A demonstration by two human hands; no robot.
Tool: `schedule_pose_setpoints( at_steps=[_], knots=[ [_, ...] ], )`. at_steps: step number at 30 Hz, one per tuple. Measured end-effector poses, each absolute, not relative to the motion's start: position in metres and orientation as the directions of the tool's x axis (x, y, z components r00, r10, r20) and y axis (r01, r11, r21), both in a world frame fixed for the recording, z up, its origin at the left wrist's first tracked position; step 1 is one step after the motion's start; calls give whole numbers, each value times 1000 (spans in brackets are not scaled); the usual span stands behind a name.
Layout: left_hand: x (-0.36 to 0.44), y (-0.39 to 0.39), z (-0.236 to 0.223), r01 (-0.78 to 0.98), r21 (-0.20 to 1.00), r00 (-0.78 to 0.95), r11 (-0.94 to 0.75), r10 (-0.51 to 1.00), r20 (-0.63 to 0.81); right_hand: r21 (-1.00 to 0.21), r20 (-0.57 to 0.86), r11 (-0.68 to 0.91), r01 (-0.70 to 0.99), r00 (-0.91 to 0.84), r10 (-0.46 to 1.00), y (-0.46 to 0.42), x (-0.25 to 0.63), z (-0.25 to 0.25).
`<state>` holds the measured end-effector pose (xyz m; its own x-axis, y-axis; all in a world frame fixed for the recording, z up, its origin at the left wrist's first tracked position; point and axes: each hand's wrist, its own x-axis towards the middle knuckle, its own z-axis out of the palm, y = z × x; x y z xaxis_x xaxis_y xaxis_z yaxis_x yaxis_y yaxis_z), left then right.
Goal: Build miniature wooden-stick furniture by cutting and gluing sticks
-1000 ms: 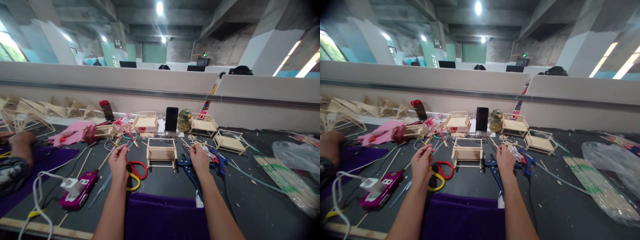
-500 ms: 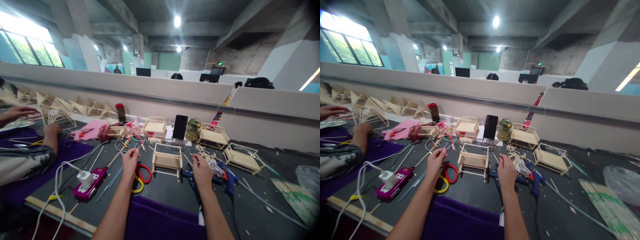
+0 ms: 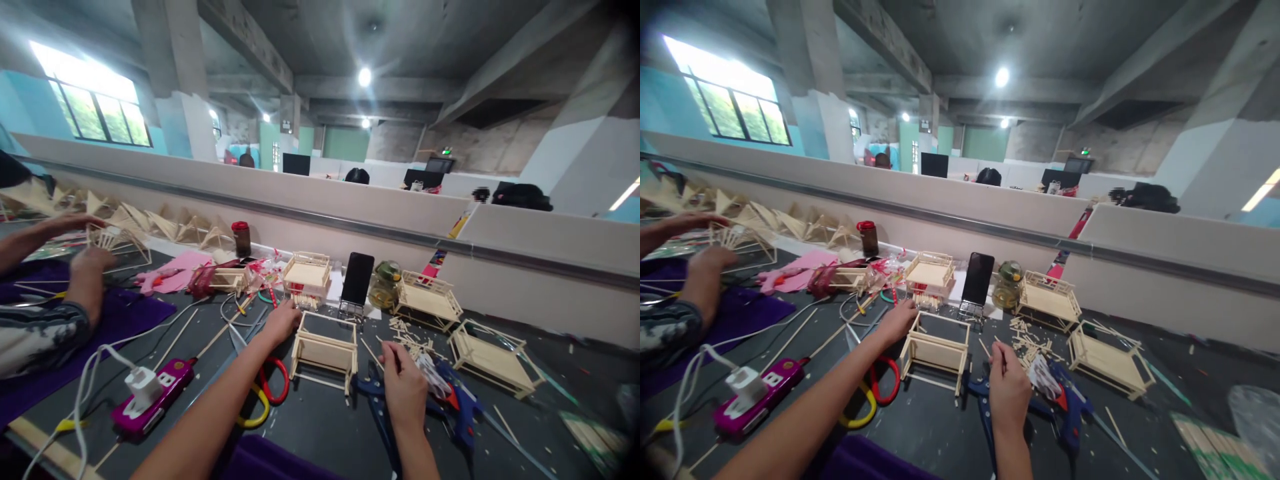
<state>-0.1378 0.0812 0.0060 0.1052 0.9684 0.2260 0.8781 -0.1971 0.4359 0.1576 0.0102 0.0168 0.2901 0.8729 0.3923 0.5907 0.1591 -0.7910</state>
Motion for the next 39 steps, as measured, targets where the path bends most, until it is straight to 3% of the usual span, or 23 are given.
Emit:
schedule_pose_setpoints(
  at_steps=[6, 12, 15, 17, 20, 23, 27, 33, 39],
  knots=[
    [-152, 85, 25, 859, 481, 41, -177, 959, 279, -836, 346, 138, 532, 314, 884, 11, 156, 20],
    [-119, 49, 91, 775, 590, -24, -229, 921, 389, -885, 372, 239, 399, 301, 878, 4, 153, 32],
    [-69, 20, 117, 642, 614, 168, -460, 865, 472, -943, 324, 307, 125, 150, 934, -2, 148, 39],
    [-37, 6, 123, 598, 551, 330, -582, 805, 492, -955, 286, 289, -62, 57, 957, -5, 144, 42],
    [-14, -2, 118, 609, 475, 428, -635, 768, 476, -953, 239, 248, -173, 74, 968, -6, 143, 43],
    [-35, 6, 106, 722, 437, 300, -537, 811, 502, -961, 221, 256, -105, 268, 938, 0, 151, 39],
    [-101, 30, 79, 835, 546, -146, -70, 928, 342, -971, 234, 182, 157, 434, 870, 12, 166, 27],
    [-153, 58, 27, 845, 516, -219, 137, 970, 102, -896, 219, 66, 439, 308, 926, 20, 170, 14],
    [-152, 69, 12, 818, 509, -301, 269, 953, -19, -866, 316, 138, 480, 312, 896, 14, 168, 20]
  ],
)
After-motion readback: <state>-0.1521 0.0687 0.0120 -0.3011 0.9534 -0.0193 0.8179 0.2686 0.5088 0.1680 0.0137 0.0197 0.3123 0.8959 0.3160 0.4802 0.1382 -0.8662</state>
